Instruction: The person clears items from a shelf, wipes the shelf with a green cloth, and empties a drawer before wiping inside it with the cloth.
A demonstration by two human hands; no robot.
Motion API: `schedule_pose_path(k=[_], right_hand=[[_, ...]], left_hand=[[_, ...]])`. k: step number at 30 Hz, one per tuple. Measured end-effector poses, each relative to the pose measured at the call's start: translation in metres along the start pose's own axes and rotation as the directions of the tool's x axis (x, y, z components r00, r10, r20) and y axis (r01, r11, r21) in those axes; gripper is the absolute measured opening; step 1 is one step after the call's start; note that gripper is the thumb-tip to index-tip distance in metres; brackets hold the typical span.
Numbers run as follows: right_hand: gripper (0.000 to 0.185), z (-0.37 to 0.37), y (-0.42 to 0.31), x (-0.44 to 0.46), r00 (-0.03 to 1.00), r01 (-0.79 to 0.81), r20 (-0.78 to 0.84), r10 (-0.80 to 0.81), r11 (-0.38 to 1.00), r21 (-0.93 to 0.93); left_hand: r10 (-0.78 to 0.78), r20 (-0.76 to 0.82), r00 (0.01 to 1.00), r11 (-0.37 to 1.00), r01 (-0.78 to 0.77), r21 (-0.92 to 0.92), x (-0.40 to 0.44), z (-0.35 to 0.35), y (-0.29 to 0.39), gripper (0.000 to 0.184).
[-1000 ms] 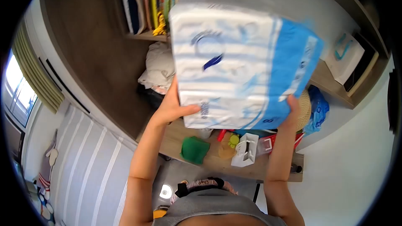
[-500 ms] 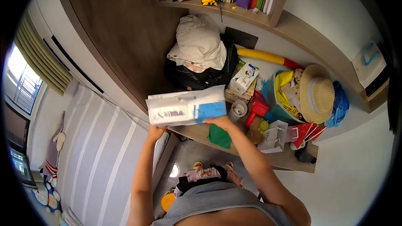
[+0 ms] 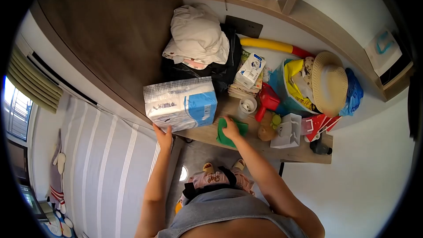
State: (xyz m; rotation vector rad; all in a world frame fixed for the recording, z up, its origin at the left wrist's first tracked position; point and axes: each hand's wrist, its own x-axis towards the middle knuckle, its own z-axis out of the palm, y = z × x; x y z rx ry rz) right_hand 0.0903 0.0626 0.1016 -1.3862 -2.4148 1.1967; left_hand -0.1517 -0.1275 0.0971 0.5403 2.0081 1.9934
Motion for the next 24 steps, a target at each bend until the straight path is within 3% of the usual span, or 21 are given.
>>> schedule_pose_path(k=[1, 2, 4, 7, 8, 10, 12, 14, 15, 16, 17, 18, 20, 21, 22, 24], right_hand=[[0.071, 0.001, 0.011, -0.004, 0.998, -0.057, -0.047, 0.048, 0.975, -0.213], [0.072, 0.002, 0.022, -0.01, 0.993, -0.103, -0.089, 0.08, 0.95, -0.293], [0.076, 0.005, 0.037, -0.019, 0.975, -0.201, -0.179, 0.134, 0.875, -0.44], [0.053, -0.009, 0.028, -0.023, 0.94, -0.316, -0.261, 0.218, 0.846, -0.429], [0.051, -0.015, 0.027, -0.02, 0.954, -0.301, -0.141, 0.265, 0.839, -0.454], [0.048, -0.03, 0.026, -0.01, 0.934, -0.262, 0.089, 0.347, 0.832, -0.489], [0.048, -0.033, 0.021, -0.016, 0.99, -0.107, 0.063, 0.124, 0.968, -0.225], [0.048, -0.045, 0.003, -0.027, 0.998, 0.045, 0.043, -0.048, 0.996, 0.079], [0.046, -0.059, -0.015, -0.036, 0.992, 0.101, 0.054, -0.117, 0.964, 0.245], [0.041, -0.075, -0.028, -0.044, 0.971, 0.156, 0.089, -0.22, 0.874, 0.461], [0.039, -0.097, -0.041, -0.052, 0.956, 0.181, 0.099, -0.276, 0.822, 0.54], [0.037, -0.12, -0.052, -0.061, 0.936, 0.202, 0.107, -0.334, 0.763, 0.614], [0.037, -0.181, -0.074, -0.083, 0.904, 0.278, 0.116, -0.412, 0.771, 0.574], [0.037, -0.214, -0.083, -0.093, 0.885, 0.312, 0.126, -0.448, 0.772, 0.554], [0.038, -0.244, -0.089, -0.101, 0.863, 0.438, 0.064, -0.502, 0.804, 0.401], [0.042, -0.301, -0.103, -0.119, 0.838, 0.536, -0.084, -0.539, 0.786, 0.309]], left_hand=[[0.028, -0.057, 0.998, 0.998, -0.025, 0.056, -0.003, 0.005, 0.001, 0.073], [0.06, -0.114, 0.992, 0.992, -0.047, 0.113, -0.006, 0.009, 0.002, 0.072], [-0.047, -0.068, 0.997, 0.991, 0.055, 0.123, -0.008, 0.009, -0.019, 0.068], [-0.285, 0.053, 0.957, 0.959, 0.285, 0.003, -0.032, 0.023, -0.008, 0.063], [-0.366, 0.112, 0.924, 0.926, 0.373, -0.052, -0.044, 0.033, 0.003, 0.061], [-0.5, 0.26, 0.826, 0.863, 0.501, 0.07, -0.057, 0.044, 0.001, 0.053], [-0.395, 0.477, 0.785, 0.893, 0.449, 0.001, -0.071, 0.061, -0.006, 0.048], [-0.234, 0.665, 0.709, 0.954, 0.299, 0.017, -0.078, 0.082, 0.011, 0.041], [-0.055, 0.651, 0.757, 0.998, 0.05, 0.026, -0.08, 0.099, 0.038, 0.042], [0.133, 0.635, 0.761, 0.979, -0.199, 0.033, -0.088, 0.114, 0.075, 0.044], [0.319, 0.613, 0.723, 0.9, -0.433, 0.042, -0.092, 0.127, 0.104, 0.046], [0.305, 0.679, 0.668, 0.938, -0.335, -0.092, -0.09, 0.14, 0.119, 0.049], [0.294, 0.798, 0.525, 0.951, -0.081, -0.297, -0.089, 0.164, 0.147, 0.055], [0.312, 0.808, 0.5, 0.949, -0.12, -0.293, -0.091, 0.175, 0.165, 0.05], [0.329, 0.817, 0.474, 0.944, -0.16, -0.287, -0.092, 0.187, 0.187, 0.045], [0.356, 0.832, 0.426, 0.931, -0.24, -0.275, -0.095, 0.214, 0.239, 0.035]])
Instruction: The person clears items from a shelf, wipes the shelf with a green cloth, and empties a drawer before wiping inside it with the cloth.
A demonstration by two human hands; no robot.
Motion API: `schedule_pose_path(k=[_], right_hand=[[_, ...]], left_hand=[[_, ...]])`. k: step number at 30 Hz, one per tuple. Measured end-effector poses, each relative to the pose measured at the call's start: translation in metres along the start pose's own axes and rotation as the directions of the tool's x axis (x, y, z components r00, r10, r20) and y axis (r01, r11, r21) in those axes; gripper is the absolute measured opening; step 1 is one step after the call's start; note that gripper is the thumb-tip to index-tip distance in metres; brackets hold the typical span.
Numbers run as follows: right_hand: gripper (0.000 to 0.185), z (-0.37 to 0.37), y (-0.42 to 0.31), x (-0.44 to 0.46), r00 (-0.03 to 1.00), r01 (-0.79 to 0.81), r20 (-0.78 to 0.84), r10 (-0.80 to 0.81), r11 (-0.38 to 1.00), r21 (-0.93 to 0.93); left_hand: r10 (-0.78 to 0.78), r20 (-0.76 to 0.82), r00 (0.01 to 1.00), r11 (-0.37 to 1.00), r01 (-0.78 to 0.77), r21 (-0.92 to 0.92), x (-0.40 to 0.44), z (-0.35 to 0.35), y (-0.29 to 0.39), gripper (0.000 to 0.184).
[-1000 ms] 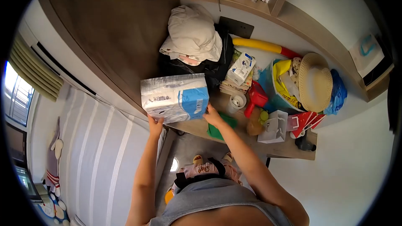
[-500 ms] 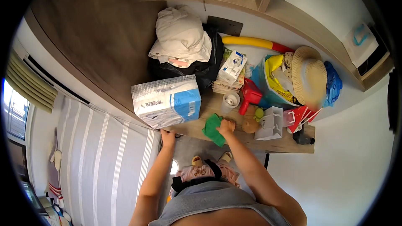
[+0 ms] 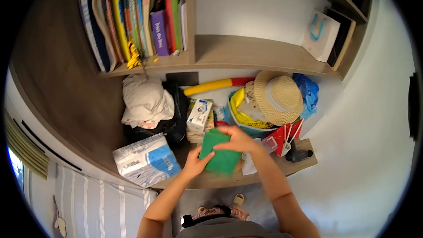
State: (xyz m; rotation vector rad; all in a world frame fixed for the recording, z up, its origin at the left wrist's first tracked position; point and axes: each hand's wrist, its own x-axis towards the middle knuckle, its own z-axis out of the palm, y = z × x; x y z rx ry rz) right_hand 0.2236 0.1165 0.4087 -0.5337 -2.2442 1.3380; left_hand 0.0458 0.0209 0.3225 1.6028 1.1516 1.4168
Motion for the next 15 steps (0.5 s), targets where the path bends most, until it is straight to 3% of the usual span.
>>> schedule_pose_path(k=[2, 5, 6, 8, 10, 11, 12, 13, 15], right_hand=[[0.047, -0.049, -0.04, 0.001, 0.977, -0.047, -0.212, 0.024, 0.994, -0.101], [0.053, -0.127, -0.102, 0.023, 0.917, 0.069, -0.387, -0.099, 0.994, -0.09], [0.054, -0.152, -0.11, 0.035, 0.875, 0.113, -0.462, -0.143, 0.989, -0.092], [0.06, -0.208, -0.107, 0.052, 0.817, 0.173, -0.534, -0.218, 0.976, -0.134], [0.057, -0.252, -0.095, 0.045, 0.789, 0.076, -0.586, -0.187, 0.975, -0.208], [0.056, -0.274, -0.084, 0.038, 0.774, 0.03, -0.609, -0.176, 0.97, -0.242], [0.053, -0.296, -0.06, 0.028, 0.775, -0.046, -0.595, -0.213, 0.92, -0.39], [0.052, -0.315, -0.04, 0.016, 0.78, -0.116, -0.573, -0.252, 0.841, -0.528], [0.048, -0.337, -0.03, -0.005, 0.766, -0.315, -0.625, -0.148, 0.762, -0.566]], left_hand=[[0.11, -0.098, 0.989, 0.993, -0.106, 0.051, 0.051, 0.016, 0.057, 0.028], [0.286, -0.167, 0.944, 0.956, -0.269, 0.117, 0.144, 0.03, 0.124, 0.027], [0.433, -0.207, 0.877, 0.896, -0.395, 0.201, 0.177, 0.031, 0.141, 0.028], [0.446, -0.318, 0.837, 0.893, -0.392, 0.221, 0.237, 0.025, 0.157, 0.033], [0.477, -0.383, 0.791, 0.769, -0.165, 0.618, 0.27, 0.008, 0.163, 0.036], [0.484, -0.357, 0.799, 0.629, -0.033, 0.777, 0.271, 0.008, 0.165, 0.041], [0.485, -0.337, 0.807, 0.449, 0.101, 0.888, 0.268, 0.009, 0.173, 0.046], [0.497, -0.242, 0.833, 0.262, 0.121, 0.958, 0.273, 0.008, 0.17, 0.054], [0.446, 0.071, 0.892, 0.193, -0.173, 0.966, 0.296, 0.005, 0.143, 0.057]])
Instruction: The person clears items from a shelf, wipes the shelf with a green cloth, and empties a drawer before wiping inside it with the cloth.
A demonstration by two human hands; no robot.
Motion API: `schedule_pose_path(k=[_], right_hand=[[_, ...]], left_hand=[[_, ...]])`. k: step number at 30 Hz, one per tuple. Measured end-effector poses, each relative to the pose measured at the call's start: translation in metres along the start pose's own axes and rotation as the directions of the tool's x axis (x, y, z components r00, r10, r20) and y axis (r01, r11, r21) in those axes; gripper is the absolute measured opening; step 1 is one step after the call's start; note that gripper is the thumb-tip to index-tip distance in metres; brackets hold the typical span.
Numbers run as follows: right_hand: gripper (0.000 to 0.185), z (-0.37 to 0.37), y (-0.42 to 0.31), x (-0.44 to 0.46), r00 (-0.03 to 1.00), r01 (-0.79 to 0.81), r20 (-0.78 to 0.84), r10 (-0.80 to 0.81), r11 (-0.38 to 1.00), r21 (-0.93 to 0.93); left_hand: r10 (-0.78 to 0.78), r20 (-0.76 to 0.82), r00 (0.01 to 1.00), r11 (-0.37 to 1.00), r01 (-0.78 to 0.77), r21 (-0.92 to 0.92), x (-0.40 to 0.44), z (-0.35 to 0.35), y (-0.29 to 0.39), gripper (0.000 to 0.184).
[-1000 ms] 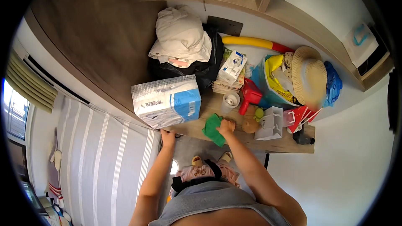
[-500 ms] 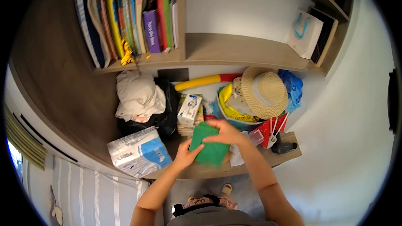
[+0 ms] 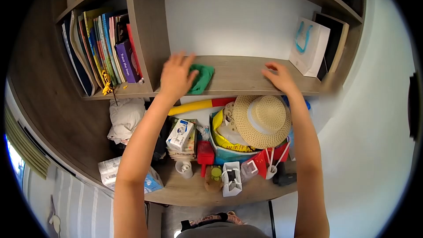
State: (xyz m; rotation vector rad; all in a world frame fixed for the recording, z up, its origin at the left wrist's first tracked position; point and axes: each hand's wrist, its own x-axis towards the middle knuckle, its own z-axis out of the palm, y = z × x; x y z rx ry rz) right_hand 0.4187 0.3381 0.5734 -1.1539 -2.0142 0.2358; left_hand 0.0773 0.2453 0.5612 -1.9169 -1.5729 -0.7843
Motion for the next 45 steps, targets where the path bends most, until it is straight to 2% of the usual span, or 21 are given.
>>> schedule_pose_path(k=[1, 2, 3, 5, 6, 9, 13, 17, 22, 25, 26, 29, 32, 34, 37, 42, 45], right_hand=[[0.048, -0.005, 0.015, -0.001, 1.0, 0.02, 0.011, -0.02, 0.999, -0.029], [0.049, -0.011, 0.03, 0.0, 0.999, 0.041, 0.02, -0.04, 0.997, -0.06], [0.05, -0.014, 0.041, 0.002, 0.998, 0.064, 0.028, -0.062, 0.994, -0.092], [0.05, -0.02, 0.054, 0.001, 0.987, 0.073, 0.152, -0.056, 0.991, -0.108], [0.051, -0.023, 0.057, 0.001, 0.975, 0.08, 0.213, -0.054, 0.99, -0.117], [0.051, -0.026, 0.044, -0.006, 0.96, 0.178, 0.235, -0.152, 0.98, -0.092], [0.047, -0.03, 0.038, -0.01, 0.959, 0.222, 0.202, -0.199, 0.97, -0.098], [0.039, -0.027, 0.042, -0.012, 0.972, 0.224, 0.092, -0.217, 0.971, -0.077], [0.026, -0.049, 0.05, -0.025, 0.994, 0.052, -0.104, -0.046, 0.997, 0.054], [0.021, -0.07, 0.094, -0.028, 0.949, 0.036, -0.303, -0.091, 0.982, -0.183], [0.019, -0.078, 0.098, -0.03, 0.951, -0.014, -0.301, -0.062, 0.97, -0.243], [0.018, -0.074, 0.107, -0.033, 0.921, 0.029, -0.36, -0.146, 0.951, -0.309], [0.017, -0.071, 0.105, -0.031, 0.918, 0.04, -0.368, -0.146, 0.959, -0.282], [0.017, -0.072, 0.105, -0.031, 0.926, 0.034, -0.356, -0.125, 0.967, -0.251], [0.017, -0.073, 0.108, -0.03, 0.934, 0.007, -0.343, -0.102, 0.963, -0.268], [0.022, -0.073, 0.108, -0.026, 0.951, -0.073, -0.309, -0.002, 0.97, -0.231], [0.028, -0.08, 0.104, -0.027, 0.966, -0.114, -0.253, 0.053, 0.966, -0.232]], left_hand=[[0.146, 0.073, 0.987, 0.989, -0.142, -0.048, 0.004, 0.011, -0.001, 0.059], [0.098, 0.415, 0.904, 0.981, -0.016, -0.196, 0.011, 0.02, -0.002, 0.06], [0.052, 0.523, 0.851, 0.985, 0.041, -0.165, 0.017, 0.019, 0.004, 0.061], [-0.04, 0.708, 0.705, 0.986, 0.14, -0.085, 0.034, 0.004, 0.021, 0.064], [-0.062, 0.729, 0.681, 0.991, 0.128, -0.035, 0.037, 0.001, 0.028, 0.066], [-0.052, 0.717, 0.695, 0.986, 0.15, -0.073, 0.045, 0.026, 0.003, 0.069], [-0.261, 0.692, 0.673, 0.947, 0.319, 0.047, 0.071, 0.061, -0.034, 0.07], [-0.412, 0.637, 0.652, 0.897, 0.411, 0.16, 0.095, 0.104, -0.081, 0.073], [-0.517, 0.531, 0.671, 0.847, 0.489, 0.207, 0.094, 0.108, -0.062, 0.075], [-0.619, 0.477, 0.624, 0.783, 0.538, 0.311, 0.107, 0.12, -0.017, 0.077], [-0.596, 0.475, 0.648, 0.8, 0.533, 0.276, 0.113, 0.127, -0.003, 0.077], [-0.488, 0.496, 0.719, 0.871, 0.441, 0.217, 0.136, 0.141, 0.072, 0.073], [-0.356, 0.557, 0.75, 0.924, 0.373, 0.089, 0.164, 0.147, 0.167, 0.071], [-0.298, 0.525, 0.797, 0.942, 0.334, 0.028, 0.175, 0.167, 0.216, 0.071], [-0.264, 0.55, 0.792, 0.942, 0.333, -0.028, 0.194, 0.18, 0.254, 0.071], [0.01, 0.602, 0.799, 0.965, 0.151, -0.216, 0.187, 0.164, 0.295, 0.069], [0.137, 0.567, 0.812, 0.957, 0.039, -0.287, 0.151, 0.131, 0.296, 0.067]])
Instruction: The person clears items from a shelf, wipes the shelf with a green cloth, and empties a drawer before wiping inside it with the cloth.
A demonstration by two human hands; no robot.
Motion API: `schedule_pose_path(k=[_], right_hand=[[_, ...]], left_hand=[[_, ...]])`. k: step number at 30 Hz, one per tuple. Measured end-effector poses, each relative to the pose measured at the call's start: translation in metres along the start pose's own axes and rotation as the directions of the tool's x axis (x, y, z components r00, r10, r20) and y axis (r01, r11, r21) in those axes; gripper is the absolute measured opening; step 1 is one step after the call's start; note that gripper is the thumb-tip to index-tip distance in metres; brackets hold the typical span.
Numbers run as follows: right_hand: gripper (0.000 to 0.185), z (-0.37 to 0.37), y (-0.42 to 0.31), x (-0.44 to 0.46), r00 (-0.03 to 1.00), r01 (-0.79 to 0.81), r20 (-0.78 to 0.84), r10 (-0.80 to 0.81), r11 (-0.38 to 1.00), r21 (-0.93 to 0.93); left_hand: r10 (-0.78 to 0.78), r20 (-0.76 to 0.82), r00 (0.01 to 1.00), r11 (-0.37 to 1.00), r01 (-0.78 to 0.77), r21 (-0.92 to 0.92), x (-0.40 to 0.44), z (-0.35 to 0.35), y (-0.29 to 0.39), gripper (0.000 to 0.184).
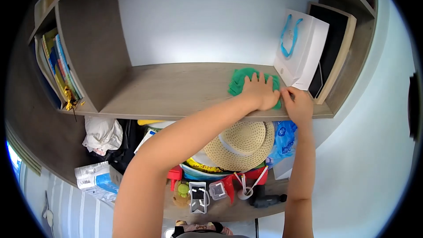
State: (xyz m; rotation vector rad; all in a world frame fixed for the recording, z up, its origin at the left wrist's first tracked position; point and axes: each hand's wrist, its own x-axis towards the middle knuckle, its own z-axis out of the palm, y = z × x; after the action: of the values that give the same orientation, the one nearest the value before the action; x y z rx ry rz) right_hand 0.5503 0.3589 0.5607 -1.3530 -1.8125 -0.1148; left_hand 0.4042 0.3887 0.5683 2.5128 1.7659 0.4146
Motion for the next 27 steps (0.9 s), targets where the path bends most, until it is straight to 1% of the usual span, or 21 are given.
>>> schedule_pose_path(k=[2, 3, 6, 7, 8, 10, 12, 15, 16, 17, 19, 20, 21, 23, 25, 26, 27], right_hand=[[0.032, -0.004, -0.002, -0.001, 0.999, -0.005, 0.042, 0.005, 1.0, 0.005], [0.034, -0.006, -0.002, 0.0, 0.995, -0.022, 0.092, 0.027, 0.998, -0.057], [0.036, -0.002, 0.006, -0.003, 0.997, 0.059, 0.051, -0.058, 0.998, -0.004], [0.039, -0.004, 0.004, -0.003, 0.997, 0.053, 0.061, -0.051, 0.998, -0.035], [0.037, -0.003, 0.003, -0.003, 0.997, 0.052, 0.05, -0.05, 0.998, -0.042], [0.035, -0.001, 0.003, -0.004, 0.999, 0.044, 0.028, -0.043, 0.997, -0.058], [0.037, -0.002, 0.001, -0.004, 0.999, 0.023, 0.045, -0.018, 0.995, -0.102], [0.039, -0.001, -0.005, -0.006, 0.998, 0.013, 0.059, -0.004, 0.988, -0.152], [0.04, 0.0, -0.007, -0.007, 0.998, 0.011, 0.058, -0.001, 0.986, -0.165], [0.041, 0.002, -0.009, -0.008, 0.999, 0.02, 0.043, -0.013, 0.987, -0.159], [0.042, 0.007, -0.015, -0.009, 0.999, 0.036, 0.007, -0.036, 0.988, -0.152], [0.042, 0.009, -0.018, -0.01, 0.999, 0.044, 0.002, -0.044, 0.988, -0.151], [0.042, 0.01, -0.021, -0.01, 0.999, 0.048, -0.003, -0.049, 0.986, -0.157], [0.038, 0.009, -0.021, -0.011, 0.999, 0.043, -0.017, -0.046, 0.987, -0.152], [0.031, 0.01, -0.015, -0.012, 0.999, 0.017, -0.044, -0.023, 0.992, -0.123], [0.029, 0.012, -0.008, -0.012, 0.991, 0.018, -0.13, -0.014, 0.999, 0.032], [0.029, 0.014, 0.0, -0.009, 0.976, 0.041, -0.218, -0.001, 0.983, 0.181]], left_hand=[[-0.022, 0.023, 0.999, 0.999, 0.022, 0.04, -0.034, -0.013, -0.011, 0.064], [-0.034, 0.04, 0.999, 0.998, 0.031, 0.062, -0.051, -0.021, -0.022, 0.063], [-0.177, 0.044, 0.983, 0.973, 0.168, 0.158, -0.103, -0.046, -0.078, 0.063], [-0.236, 0.028, 0.971, 0.956, 0.227, 0.186, -0.123, -0.055, -0.103, 0.063], [-0.288, -0.027, 0.957, 0.938, 0.288, 0.194, -0.142, -0.056, -0.136, 0.065], [-0.444, -0.036, 0.895, 0.865, 0.439, 0.242, -0.182, -0.078, -0.188, 0.065], [-0.46, -0.068, 0.885, 0.823, 0.454, 0.34, -0.216, -0.074, -0.281, 0.062], [-0.475, -0.231, 0.849, 0.844, 0.514, 0.153, -0.237, -0.083, -0.279, 0.04], [-0.407, -0.136, 0.903, 0.832, 0.429, 0.352, -0.234, -0.087, -0.271, 0.04], [-0.352, -0.026, 0.936, 0.789, 0.311, 0.53, -0.225, -0.088, -0.259, 0.04], [-0.288, 0.127, 0.949, 0.764, 0.148, 0.627, -0.204, -0.09, -0.199, 0.049], [-0.262, 0.023, 0.965, 0.874, 0.227, 0.43, -0.191, -0.078, -0.175, 0.052], [-0.254, -0.079, 0.964, 0.943, 0.265, 0.199, -0.179, -0.065, -0.151, 0.056], [-0.076, -0.084, 0.994, 0.981, 0.09, 0.17, -0.159, -0.049, -0.106, 0.055], [0.105, -0.012, 0.994, 0.992, -0.104, 0.079, -0.138, -0.045, -0.101, 0.057], [0.201, 0.017, 0.98, 0.979, -0.201, 0.028, -0.124, -0.043, -0.098, 0.057], [0.245, 0.059, 0.968, 0.969, -0.244, -0.028, -0.116, -0.047, -0.107, 0.058]])
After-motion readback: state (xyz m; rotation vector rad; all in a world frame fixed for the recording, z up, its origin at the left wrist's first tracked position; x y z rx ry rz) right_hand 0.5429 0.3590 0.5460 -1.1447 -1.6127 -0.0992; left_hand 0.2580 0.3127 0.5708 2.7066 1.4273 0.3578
